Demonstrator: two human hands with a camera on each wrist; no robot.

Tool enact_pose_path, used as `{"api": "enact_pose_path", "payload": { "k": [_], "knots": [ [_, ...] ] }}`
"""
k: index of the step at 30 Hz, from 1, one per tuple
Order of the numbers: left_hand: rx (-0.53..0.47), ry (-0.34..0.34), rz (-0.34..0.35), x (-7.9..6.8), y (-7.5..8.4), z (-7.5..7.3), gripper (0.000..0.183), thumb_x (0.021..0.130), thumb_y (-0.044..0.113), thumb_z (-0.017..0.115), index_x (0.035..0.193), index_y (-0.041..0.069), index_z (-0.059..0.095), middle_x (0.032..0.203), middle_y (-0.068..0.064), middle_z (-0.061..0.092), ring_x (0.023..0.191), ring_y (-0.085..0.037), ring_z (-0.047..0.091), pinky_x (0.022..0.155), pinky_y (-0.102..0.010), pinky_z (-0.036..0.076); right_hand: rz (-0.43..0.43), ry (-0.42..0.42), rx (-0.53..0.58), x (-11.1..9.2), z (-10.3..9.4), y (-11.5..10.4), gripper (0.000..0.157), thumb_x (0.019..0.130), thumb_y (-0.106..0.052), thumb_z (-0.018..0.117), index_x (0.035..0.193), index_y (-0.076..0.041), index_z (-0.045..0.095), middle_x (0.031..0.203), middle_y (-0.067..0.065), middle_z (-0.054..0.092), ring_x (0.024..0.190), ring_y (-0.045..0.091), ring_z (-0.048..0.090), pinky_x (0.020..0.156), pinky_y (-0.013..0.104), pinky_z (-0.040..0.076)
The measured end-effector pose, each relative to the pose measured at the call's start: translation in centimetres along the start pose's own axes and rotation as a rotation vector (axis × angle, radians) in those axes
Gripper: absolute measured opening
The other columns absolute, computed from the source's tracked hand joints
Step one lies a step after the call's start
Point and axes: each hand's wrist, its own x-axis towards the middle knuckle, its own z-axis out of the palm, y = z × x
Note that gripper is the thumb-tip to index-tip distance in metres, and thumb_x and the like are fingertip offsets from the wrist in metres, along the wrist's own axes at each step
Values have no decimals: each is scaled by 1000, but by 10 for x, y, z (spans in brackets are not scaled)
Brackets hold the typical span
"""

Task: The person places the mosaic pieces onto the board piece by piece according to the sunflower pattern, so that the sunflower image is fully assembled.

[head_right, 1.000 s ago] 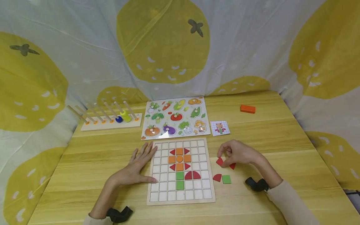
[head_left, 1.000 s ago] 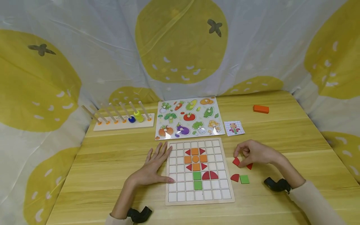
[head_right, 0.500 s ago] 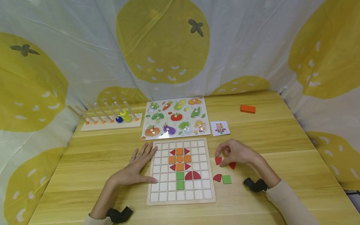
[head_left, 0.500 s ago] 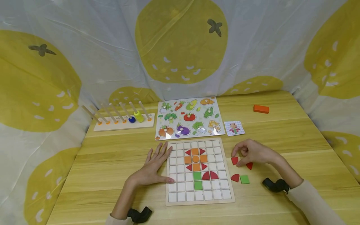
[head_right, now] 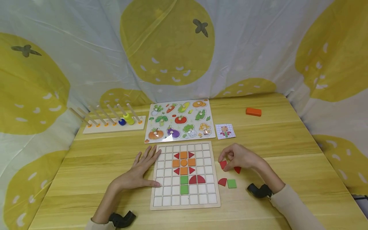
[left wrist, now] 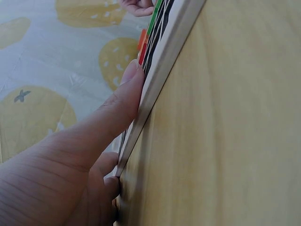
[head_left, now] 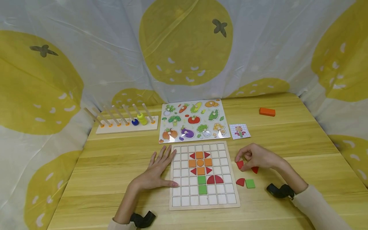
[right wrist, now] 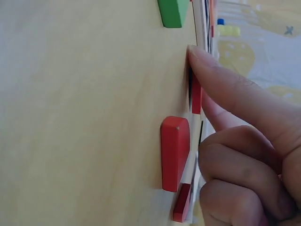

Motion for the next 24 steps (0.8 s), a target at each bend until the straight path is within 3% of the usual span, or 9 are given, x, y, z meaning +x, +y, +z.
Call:
{"api": "enact_pose_path", "payload": {
  "k": [5, 10, 18, 24],
  "knots": [
    [6, 2, -3, -1, 0, 0, 122, 82, 54, 84, 168, 15, 8, 176, -10, -11, 162, -38, -15, 124, -68, -12, -21, 10, 34, 1, 7, -9, 26, 78, -15, 90, 100, -7, 78, 62, -5, 36, 56, 5, 32, 51, 19, 25],
    [2, 3, -2, -1, -1, -1, 122, 82, 54, 84, 168, 15, 8, 176, -9, -11, 162, -38, -15, 124, -68, -13, -59, -5, 66, -2, 34, -33, 26, 77, -18, 91, 99, -10, 79, 59, -6, 30, 55, 5, 31, 53, 20, 28],
    [-1, 5, 9, -1, -2, 0, 121, 82, 54, 83, 168, 15, 8, 176, -10, -10, 161, -38, -15, 124, -69, -12, -67, -14, 57, 5, 82, -66, 20, 77, -15, 92, 93, -15, 81, 57, -6, 36, 55, 6, 34, 55, 20, 28],
    [4, 4, 17, 0, -3, 1, 121, 82, 54, 83, 168, 15, 7, 176, -10, -10, 162, -38, -15, 123, -69, -12, -74, -30, 6, 10, 98, -74, 20, 75, -13, 92, 88, -18, 78, 58, -7, 40, 55, 7, 36, 55, 20, 29]
  ]
}}
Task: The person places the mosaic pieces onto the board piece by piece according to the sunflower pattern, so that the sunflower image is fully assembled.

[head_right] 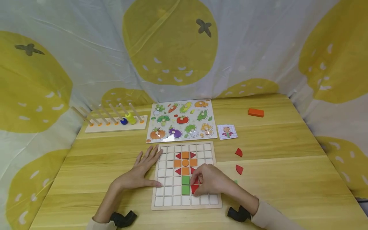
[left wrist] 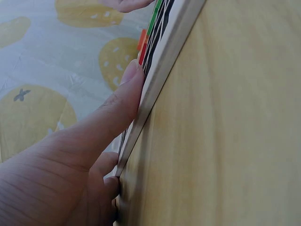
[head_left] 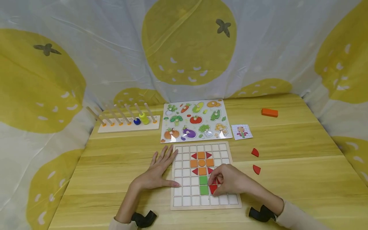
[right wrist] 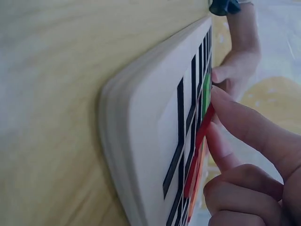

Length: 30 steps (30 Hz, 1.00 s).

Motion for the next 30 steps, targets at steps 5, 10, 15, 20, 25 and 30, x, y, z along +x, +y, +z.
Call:
{"api": "enact_pose_path", "payload": {
  "k": [5, 10, 15, 20, 25, 30],
  "knots": [
    [2, -3, -7, 0, 2, -1, 122, 82, 54, 83, 168, 15, 6, 175, -10, -11, 162, -38, -15, 124, -68, -13, 2, 22, 4, -1, -3, 1, 20, 75, -10, 92, 88, -17, 79, 57, -6, 39, 54, 6, 36, 54, 20, 29],
    [3, -3, -12, 0, 3, -2, 122, 82, 55, 84, 168, 15, 6, 175, -10, -11, 162, -38, -15, 124, -68, -12, -12, 18, 39, -1, -5, 5, 18, 75, -6, 90, 88, -15, 82, 54, -7, 38, 52, 5, 34, 53, 18, 28],
    [3, 1, -8, 0, 1, -1, 122, 82, 55, 83, 168, 16, 6, 176, -9, -11, 162, -38, -14, 124, -68, -12, -26, 20, 52, 2, -2, 8, 17, 75, -5, 90, 85, -16, 83, 54, -8, 39, 52, 3, 35, 52, 17, 29],
    [10, 1, -16, 0, 0, 0, 123, 82, 56, 83, 168, 17, 5, 176, -8, -11, 162, -36, -15, 124, -67, -12, -31, 29, 62, 3, -1, 9, 17, 75, -4, 90, 84, -16, 83, 54, -8, 43, 53, 2, 36, 51, 17, 28],
    [17, -9, -21, 0, 1, 0, 123, 82, 57, 82, 168, 17, 4, 175, -7, -12, 162, -34, -16, 125, -66, -12, -43, 4, 88, 1, -3, 10, 16, 77, -6, 90, 89, -15, 84, 54, -9, 41, 52, 2, 33, 51, 16, 26],
    [6, -7, -16, 1, 2, -1, 123, 82, 55, 83, 168, 15, 6, 175, -9, -11, 162, -38, -15, 124, -68, -12, -68, -13, 117, -9, -23, 15, 16, 86, -16, 85, 102, -13, 84, 55, -7, 34, 51, 4, 29, 50, 18, 23]
  ]
}}
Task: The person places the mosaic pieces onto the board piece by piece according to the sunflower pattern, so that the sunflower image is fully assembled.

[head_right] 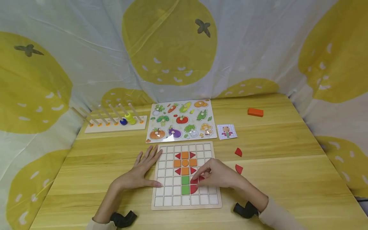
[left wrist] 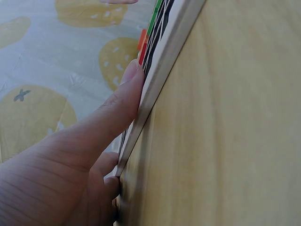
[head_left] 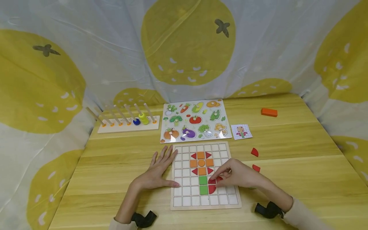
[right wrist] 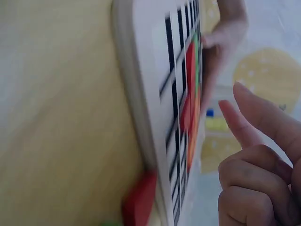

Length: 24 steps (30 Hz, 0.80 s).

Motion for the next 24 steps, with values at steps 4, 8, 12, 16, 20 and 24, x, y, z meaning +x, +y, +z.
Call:
{"api": "enact_pose_path", "payload": {
  "k": [4, 8, 12, 16, 20, 24],
  "knots": [
    [-9, 6, 0, -1, 0, -1, 122, 82, 54, 84, 168, 15, 7, 176, -9, -11, 162, -38, -15, 124, -68, -13, 25, 70, -27, -19, -27, 9, 21, 88, -20, 83, 107, -9, 82, 57, -7, 28, 53, 4, 27, 51, 22, 24],
    [-6, 8, 7, -1, 0, 0, 121, 82, 54, 83, 168, 14, 7, 175, -10, -11, 162, -38, -15, 124, -68, -12, 81, 97, -56, -39, -48, 25, 28, 85, -21, 86, 109, -8, 80, 60, -7, 26, 56, 4, 26, 52, 23, 24],
    [-5, 9, 10, -1, -1, 1, 121, 83, 55, 83, 168, 14, 7, 175, -10, -12, 161, -37, -16, 124, -68, -13, 85, 43, -57, -54, -56, 40, 34, 79, -18, 90, 108, -6, 77, 62, -7, 27, 58, 3, 26, 52, 22, 25],
    [-7, 7, 4, -1, 0, 1, 121, 82, 55, 83, 168, 15, 7, 175, -9, -12, 161, -37, -16, 124, -68, -13, 73, 3, -38, -61, -57, 48, 35, 75, -11, 90, 104, -5, 73, 64, -9, 32, 59, 2, 32, 53, 21, 30],
    [-2, 4, 2, -2, 1, 0, 122, 82, 55, 83, 168, 15, 7, 175, -10, -12, 161, -37, -16, 124, -68, -13, 77, 69, -99, -59, -54, 49, 29, 75, -10, 90, 97, -8, 71, 66, -8, 39, 60, 2, 38, 54, 20, 34],
    [-8, 2, 1, -1, 3, -1, 122, 82, 53, 84, 168, 14, 7, 175, -10, -11, 161, -37, -16, 124, -68, -13, 137, 184, -218, -56, -53, 45, 29, 75, -17, 92, 96, -12, 71, 65, -7, 39, 58, 3, 37, 53, 20, 31]
  ]
}}
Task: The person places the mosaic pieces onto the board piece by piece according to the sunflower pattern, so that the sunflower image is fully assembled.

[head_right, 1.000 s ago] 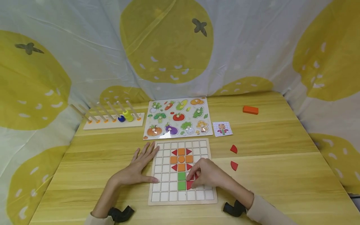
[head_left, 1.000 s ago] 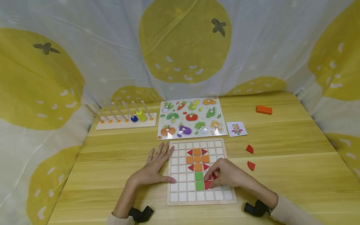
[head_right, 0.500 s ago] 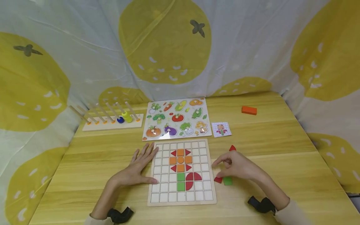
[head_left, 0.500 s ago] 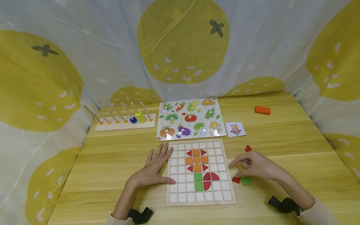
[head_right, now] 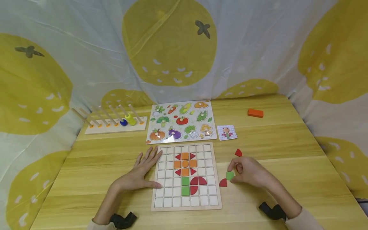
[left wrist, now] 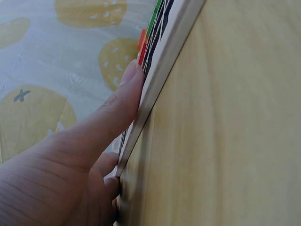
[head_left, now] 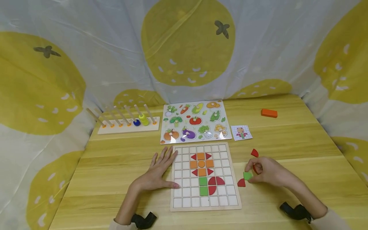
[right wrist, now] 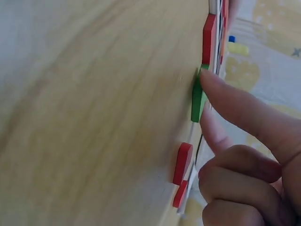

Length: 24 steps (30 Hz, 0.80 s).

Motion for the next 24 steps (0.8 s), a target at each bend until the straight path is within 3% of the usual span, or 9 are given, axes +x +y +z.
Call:
{"api": "enact_pose_path", "payload": {
  "k": [7, 16, 24],
  "knots": [
    [-4, -4, 5, 0, 2, 0, 121, 82, 52, 84, 168, 13, 8, 175, -11, -11, 161, -38, -15, 124, -68, -13, 89, 70, -55, -2, -1, -4, 33, 72, -15, 93, 97, -12, 72, 65, -5, 35, 59, 7, 34, 53, 23, 27],
    [-4, 0, -7, -1, 0, 0, 121, 82, 53, 84, 168, 13, 7, 175, -10, -11, 161, -38, -16, 124, -68, -13, 25, 115, -86, 0, 6, -18, 23, 77, -15, 90, 95, -11, 75, 64, -7, 39, 59, 4, 35, 54, 21, 28],
    [11, 3, 2, 0, 0, 0, 121, 82, 53, 83, 168, 14, 7, 176, -10, -10, 162, -38, -15, 124, -68, -12, -55, -2, 87, 5, 52, -61, 22, 79, -20, 91, 96, -15, 78, 62, -8, 36, 58, 1, 34, 56, 20, 30]
  ]
}}
